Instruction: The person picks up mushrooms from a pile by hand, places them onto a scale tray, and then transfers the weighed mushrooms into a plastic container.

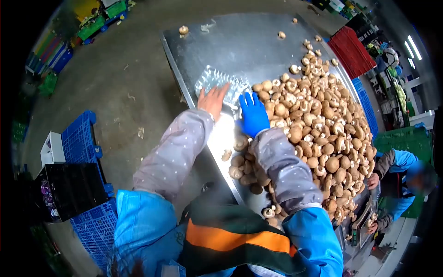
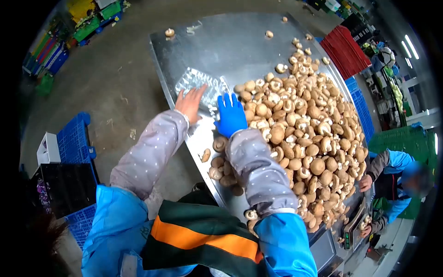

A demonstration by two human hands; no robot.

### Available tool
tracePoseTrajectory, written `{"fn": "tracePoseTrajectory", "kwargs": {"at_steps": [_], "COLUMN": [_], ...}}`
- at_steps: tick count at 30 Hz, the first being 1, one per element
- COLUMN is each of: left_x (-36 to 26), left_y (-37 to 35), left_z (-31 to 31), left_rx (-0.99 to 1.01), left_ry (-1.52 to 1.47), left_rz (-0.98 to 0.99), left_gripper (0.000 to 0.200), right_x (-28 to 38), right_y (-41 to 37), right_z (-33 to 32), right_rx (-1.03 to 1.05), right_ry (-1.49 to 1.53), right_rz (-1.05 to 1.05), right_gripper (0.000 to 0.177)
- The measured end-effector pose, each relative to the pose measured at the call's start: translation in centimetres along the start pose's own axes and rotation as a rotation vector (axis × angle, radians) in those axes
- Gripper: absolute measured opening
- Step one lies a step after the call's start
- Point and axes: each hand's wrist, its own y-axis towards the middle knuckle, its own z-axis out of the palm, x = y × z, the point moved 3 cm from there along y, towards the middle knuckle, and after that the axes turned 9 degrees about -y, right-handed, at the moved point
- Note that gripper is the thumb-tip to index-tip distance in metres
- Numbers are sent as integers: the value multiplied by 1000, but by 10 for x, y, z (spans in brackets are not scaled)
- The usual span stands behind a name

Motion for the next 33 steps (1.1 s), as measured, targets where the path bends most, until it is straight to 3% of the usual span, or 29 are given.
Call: {"fn": "tracePoseTrajectory", "kwargs": {"at_steps": [1, 2, 4, 5, 6, 8, 9, 10, 12, 13, 14, 16, 17, 18, 22, 23, 26, 28, 30, 32, 33], "left_x": [-5, 2, 16, 17, 14, 11, 7, 10, 20, 23, 29, 33, 33, 33, 35, 35, 37, 47, 57, 79, 77], "left_y": [6, 12, 15, 17, 19, 25, 25, 25, 25, 25, 28, 29, 30, 32, 32, 32, 35, 41, 60, 74, 77], "left_z": [-12, -5, 7, 11, 10, 9, 1, -1, 2, -2, 2, 5, 6, 7, 12, 11, 10, 5, -9, -15, -23], "left_rx": [245, 264, 30, 44, 55, 77, 54, 21, -35, -143, -115, -140, -140, -136, -145, -133, -73, -57, -216, -477, -434], "left_ry": [30, 97, 165, 159, 180, 224, 165, 27, -259, -316, -382, -417, -408, -398, -382, -388, -409, -602, -674, -481, -506], "left_rz": [-120, -94, 123, 87, 110, 163, 211, 186, 131, 169, 120, 78, 67, 62, 88, 76, -10, -105, -284, -104, -196], "left_gripper": [104, 102, 103, 101, 100, 98, 77, 70, 55, 45, 47, 48, 48, 48, 49, 48, 48, 33, 22, 20, 24], "right_x": [0, -6, 3, 5, 9, 1, 2, 2, 11, 17, 30, 68, 86, 101, 85, 75, 67, 41, -1, -18, -15], "right_y": [-1, -2, -2, -4, -7, -2, 3, 9, -4, -19, -44, -90, -123, -141, -132, -125, -96, -56, -26, -15, -21], "right_z": [2, 8, -18, -14, -13, 14, 1, -6, -47, -65, -73, -61, -25, -8, 0, 5, 9, 20, 12, -9, -14], "right_rx": [33, 80, 176, 156, 113, 9, 0, 0, -224, -273, -224, 203, 78, 171, 161, 143, 40, 69, 99, 81, -128], "right_ry": [86, 125, 29, 22, -59, -156, -20, 67, 155, 304, 214, 253, 213, 138, 152, 278, 55, -349, -230, -260, -151], "right_rz": [-30, -56, -38, -69, -87, -65, 21, -20, -95, -20, 71, -27, -130, -148, -91, -5, -144, -127, -78, -7, 36], "right_gripper": [83, 91, 99, 106, 87, 66, 55, 55, 53, 52, 46, 31, 36, 42, 49, 45, 32, 29, 33, 43, 51]}}
